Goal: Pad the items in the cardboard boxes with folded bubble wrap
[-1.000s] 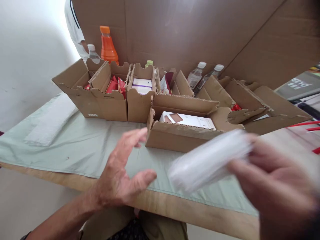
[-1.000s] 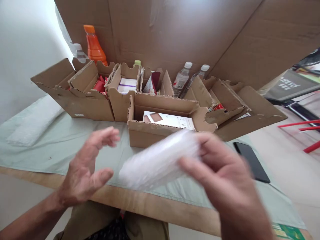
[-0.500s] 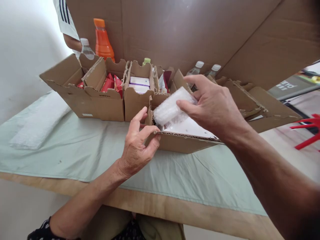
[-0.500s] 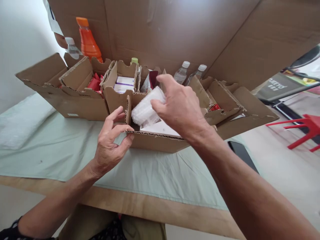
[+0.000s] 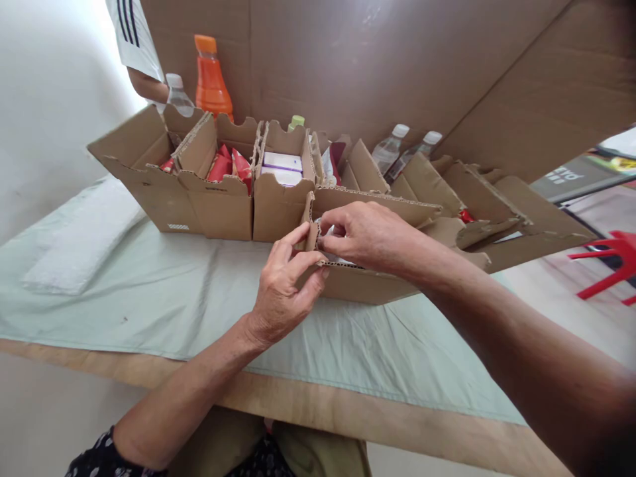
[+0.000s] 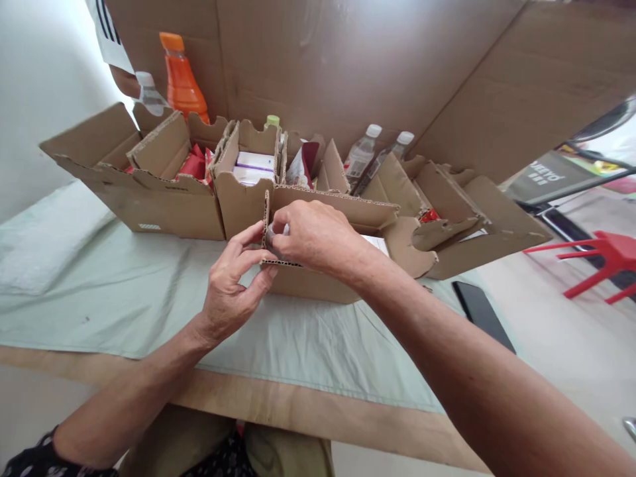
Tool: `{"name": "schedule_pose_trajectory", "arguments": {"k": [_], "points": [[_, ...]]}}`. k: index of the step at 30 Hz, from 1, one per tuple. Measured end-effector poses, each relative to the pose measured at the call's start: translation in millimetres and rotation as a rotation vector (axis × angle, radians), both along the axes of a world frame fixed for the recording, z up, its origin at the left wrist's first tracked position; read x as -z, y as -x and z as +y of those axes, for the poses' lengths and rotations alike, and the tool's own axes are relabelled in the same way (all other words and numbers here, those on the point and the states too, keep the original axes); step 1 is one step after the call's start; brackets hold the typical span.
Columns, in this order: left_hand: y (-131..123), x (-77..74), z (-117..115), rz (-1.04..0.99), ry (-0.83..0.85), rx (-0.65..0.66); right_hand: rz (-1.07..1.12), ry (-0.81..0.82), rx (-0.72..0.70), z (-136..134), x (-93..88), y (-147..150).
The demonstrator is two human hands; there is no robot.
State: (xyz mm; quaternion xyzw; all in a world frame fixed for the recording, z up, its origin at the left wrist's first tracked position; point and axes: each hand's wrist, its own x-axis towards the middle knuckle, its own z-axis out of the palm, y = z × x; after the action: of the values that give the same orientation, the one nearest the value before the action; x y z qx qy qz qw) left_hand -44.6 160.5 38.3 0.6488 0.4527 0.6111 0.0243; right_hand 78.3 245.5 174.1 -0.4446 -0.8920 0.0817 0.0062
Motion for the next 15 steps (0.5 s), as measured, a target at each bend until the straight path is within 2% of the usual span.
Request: {"name": "schedule_pose_trajectory", "arguments": {"k": [6, 9, 12, 15], "points": [[-1, -1.6, 1, 0.015, -0.021, -0.005, -0.053, 0.074, -0.092, 2, -4.2, -2], [-1, -2.7, -5, 0.002, -0.012, 0.021, 0.089, 0.035, -0.091, -10, -12.0, -18], [1, 0.6, -19, -0.070, 0.056, 0.061, 0.395, -0.133, 0.007, -35, -18.6, -60], [9, 7.6, -32, -0.177, 0.166, 0.068, 0.606, -0.390, 0.254, -63, -8.3, -121]]}}
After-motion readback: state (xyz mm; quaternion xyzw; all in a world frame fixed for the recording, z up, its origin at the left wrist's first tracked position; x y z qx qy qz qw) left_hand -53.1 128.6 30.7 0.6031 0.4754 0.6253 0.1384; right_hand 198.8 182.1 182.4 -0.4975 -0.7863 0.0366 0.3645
